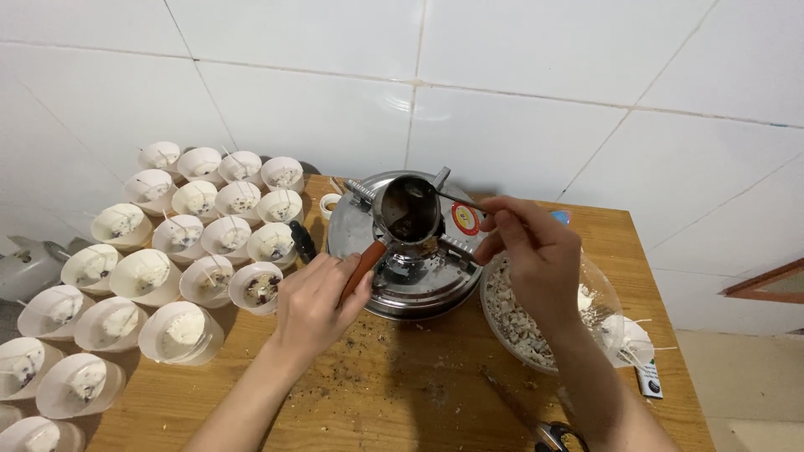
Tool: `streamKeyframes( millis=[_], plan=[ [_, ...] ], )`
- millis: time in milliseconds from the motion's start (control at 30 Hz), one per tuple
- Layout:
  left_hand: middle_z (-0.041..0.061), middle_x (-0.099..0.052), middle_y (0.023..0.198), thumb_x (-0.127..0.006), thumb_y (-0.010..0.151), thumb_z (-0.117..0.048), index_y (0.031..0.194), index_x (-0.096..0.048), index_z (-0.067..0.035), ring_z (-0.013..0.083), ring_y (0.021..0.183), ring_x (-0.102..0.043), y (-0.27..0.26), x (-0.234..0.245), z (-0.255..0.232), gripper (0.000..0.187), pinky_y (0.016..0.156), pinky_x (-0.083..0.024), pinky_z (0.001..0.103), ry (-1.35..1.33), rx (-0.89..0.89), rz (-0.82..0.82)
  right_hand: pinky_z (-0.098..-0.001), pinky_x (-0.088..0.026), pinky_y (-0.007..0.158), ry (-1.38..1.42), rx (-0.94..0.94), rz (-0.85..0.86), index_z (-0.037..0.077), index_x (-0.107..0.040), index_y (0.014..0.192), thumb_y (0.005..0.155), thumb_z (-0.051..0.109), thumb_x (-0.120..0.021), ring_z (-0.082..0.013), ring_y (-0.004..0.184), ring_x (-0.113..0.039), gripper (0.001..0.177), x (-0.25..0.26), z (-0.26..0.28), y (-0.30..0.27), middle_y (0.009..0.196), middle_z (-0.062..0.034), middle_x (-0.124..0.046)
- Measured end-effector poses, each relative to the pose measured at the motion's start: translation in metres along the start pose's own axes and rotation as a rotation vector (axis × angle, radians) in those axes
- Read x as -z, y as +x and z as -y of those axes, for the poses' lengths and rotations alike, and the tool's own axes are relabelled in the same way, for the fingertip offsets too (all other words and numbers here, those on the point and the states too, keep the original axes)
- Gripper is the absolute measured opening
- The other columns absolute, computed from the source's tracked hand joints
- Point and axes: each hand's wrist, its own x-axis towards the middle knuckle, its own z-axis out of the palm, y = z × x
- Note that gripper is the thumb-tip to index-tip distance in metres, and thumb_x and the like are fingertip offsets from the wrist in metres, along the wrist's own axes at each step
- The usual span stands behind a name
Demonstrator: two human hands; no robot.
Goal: The person is preparing candles by scooping wax flakes into a small pot, melting them on a portable stove, and preparing the wicks.
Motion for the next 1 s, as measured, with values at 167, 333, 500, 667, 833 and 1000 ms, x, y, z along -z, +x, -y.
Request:
streamKeyframes(
  millis=[167,333,500,667,833,1000],
  plan=[
    [0.01,-0.061,0.06,-0.076,0.09,-0.01,0.093,-0.07,0.001,0.0241,0.053,-0.061,-0.005,-0.002,0.003,0.012,0.041,-0.048,0.029,0.0,-0.006,0.002,-0.0289,-0.056,0.049,-0.329,0.186,0.032,0.001,-0.077,0.106,0.1,0.003,-0.064,-0.0195,0.049,-0.069,0.015,-0.01,0.008,-0.004,0.062,-0.0085,-0.068],
    [0.008,-0.061,0.06,-0.075,0.09,-0.013,0.095,-0.07,-0.001,0.0227,0.053,-0.062,-0.002,0.0,0.001,0.013,0.042,-0.049,0.028,0.029,-0.012,0.02,-0.041,-0.06,0.044,0.225,-0.478,-0.109,-0.01,-0.072,0.106,0.103,0.007,-0.056,-0.0281,0.05,-0.067,0.024,-0.011,-0.014,-0.002,0.069,-0.0208,-0.065],
    [0.008,-0.061,0.061,-0.074,0.091,-0.015,0.096,-0.069,-0.001,0.0232,0.054,-0.062,-0.003,0.0,0.001,0.015,0.041,-0.049,0.029,0.017,0.021,0.009,-0.0345,-0.062,0.051,0.483,-0.595,-0.099,-0.007,-0.07,0.114,0.104,0.013,-0.057,-0.0224,0.059,-0.071,0.026,-0.001,-0.053,-0.002,0.078,-0.0175,-0.069],
    [0.007,-0.061,0.063,-0.074,0.091,-0.014,0.096,-0.07,-0.002,0.0231,0.054,-0.062,-0.007,-0.004,0.004,0.014,0.043,-0.05,0.028,0.016,0.012,-0.014,-0.0356,-0.062,0.051,0.427,-0.463,-0.102,-0.007,-0.068,0.118,0.107,0.012,-0.053,-0.0237,0.059,-0.069,0.027,-0.001,-0.03,-0.001,0.081,-0.019,-0.068],
    [0.008,-0.062,0.064,-0.074,0.091,-0.015,0.096,-0.07,-0.002,0.0237,0.055,-0.062,-0.008,-0.003,0.004,0.014,0.043,-0.05,0.029,0.012,0.001,-0.019,-0.0388,-0.063,0.053,0.145,-0.153,-0.037,-0.008,-0.069,0.118,0.108,0.008,-0.051,-0.0244,0.058,-0.067,0.026,-0.001,-0.003,-0.002,0.081,-0.0185,-0.065],
    [0.01,-0.062,0.064,-0.075,0.09,-0.013,0.097,-0.07,0.0,0.0255,0.055,-0.063,-0.006,-0.001,0.003,0.015,0.042,-0.05,0.031,0.0,-0.003,-0.004,-0.0339,-0.063,0.05,-0.252,0.197,0.037,-0.002,-0.078,0.105,0.1,0.002,-0.062,-0.0224,0.053,-0.071,0.018,-0.008,0.012,-0.004,0.071,-0.0131,-0.07]
  ],
)
